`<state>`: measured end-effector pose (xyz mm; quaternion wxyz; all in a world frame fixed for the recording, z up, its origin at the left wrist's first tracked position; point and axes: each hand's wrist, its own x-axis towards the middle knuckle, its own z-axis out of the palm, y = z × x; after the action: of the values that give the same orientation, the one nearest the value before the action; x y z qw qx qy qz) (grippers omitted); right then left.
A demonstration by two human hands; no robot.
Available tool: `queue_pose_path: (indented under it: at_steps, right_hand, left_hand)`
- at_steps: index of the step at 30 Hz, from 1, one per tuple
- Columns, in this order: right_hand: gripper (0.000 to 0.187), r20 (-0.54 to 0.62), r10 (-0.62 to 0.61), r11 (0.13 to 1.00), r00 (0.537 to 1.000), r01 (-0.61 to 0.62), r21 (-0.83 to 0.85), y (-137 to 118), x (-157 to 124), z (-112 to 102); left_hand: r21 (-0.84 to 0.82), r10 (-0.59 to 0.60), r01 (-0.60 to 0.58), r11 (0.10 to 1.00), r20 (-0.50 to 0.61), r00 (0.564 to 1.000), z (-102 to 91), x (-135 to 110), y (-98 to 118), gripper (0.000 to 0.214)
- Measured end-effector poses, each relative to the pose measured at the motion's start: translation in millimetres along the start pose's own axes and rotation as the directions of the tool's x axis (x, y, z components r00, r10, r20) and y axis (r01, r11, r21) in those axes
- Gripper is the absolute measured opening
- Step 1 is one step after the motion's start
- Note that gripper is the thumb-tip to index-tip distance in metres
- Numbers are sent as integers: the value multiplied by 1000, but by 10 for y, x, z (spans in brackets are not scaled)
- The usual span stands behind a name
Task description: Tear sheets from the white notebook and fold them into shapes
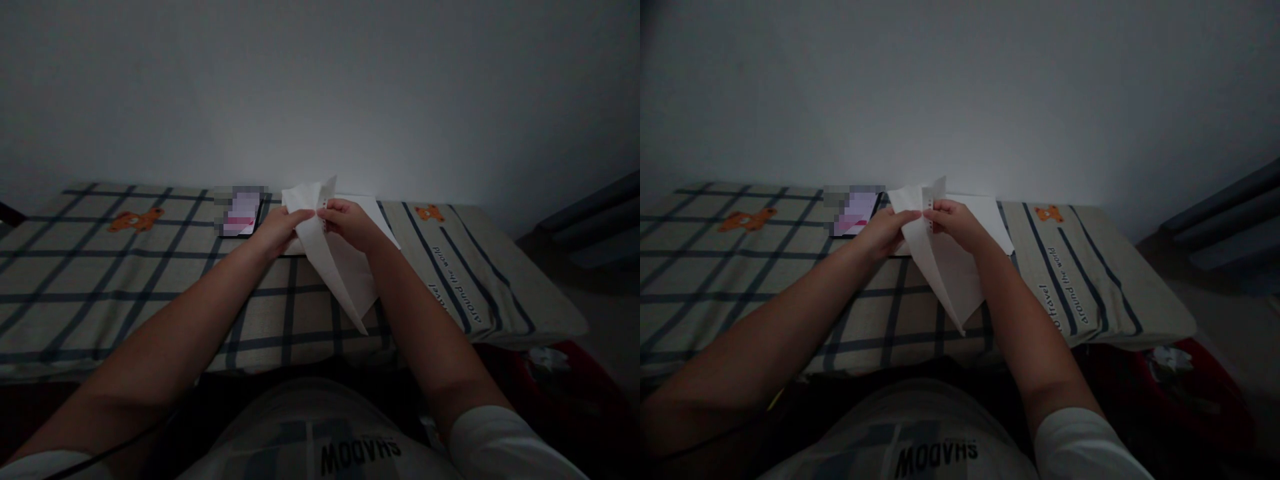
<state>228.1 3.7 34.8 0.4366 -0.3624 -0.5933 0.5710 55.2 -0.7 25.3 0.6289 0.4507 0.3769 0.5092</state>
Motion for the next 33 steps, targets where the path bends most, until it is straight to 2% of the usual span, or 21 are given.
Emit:
queue_pose_path:
  at_steps: [4, 9, 13, 16, 20, 25, 33]
  right_hand:
    - [29, 53, 127, 987, 990, -132, 93, -16, -12, -20]
    - [23, 104, 170, 969, 980, -185, 161, -21, -20, -25]
    - [13, 35, 150, 974, 988, -154, 168, -8, -2, -28]
    - [12, -12, 123, 985, 992, -121, 125, 12, 9, -41]
    - [18, -35, 94, 995, 995, -92, 36, 22, 4, -51]
    - [22, -5, 37, 999, 999, -37, -29, -14, -10, -53]
    - [22, -42, -17, 989, 999, 10, -147, 1, 2, -44]
  left_hand:
    - [12, 14, -14, 1000, -13, 1000, -12, 23, -29, 38]
    - [-19, -9, 9, 1000, -8, 1000, 4, 26, -19, 35]
    - [19, -58, 58, 998, 2, 998, 11, 15, -13, 35]
    - [30, -97, 97, 995, 7, 995, 8, 12, -25, 34]
    - [-13, -69, 69, 998, 2, 998, -4, 16, -35, 31]
    - [-15, -48, 49, 999, 19, 999, -29, 29, -40, 32]
    - [41, -21, 23, 999, -54, 998, 6, 2, -43, 34]
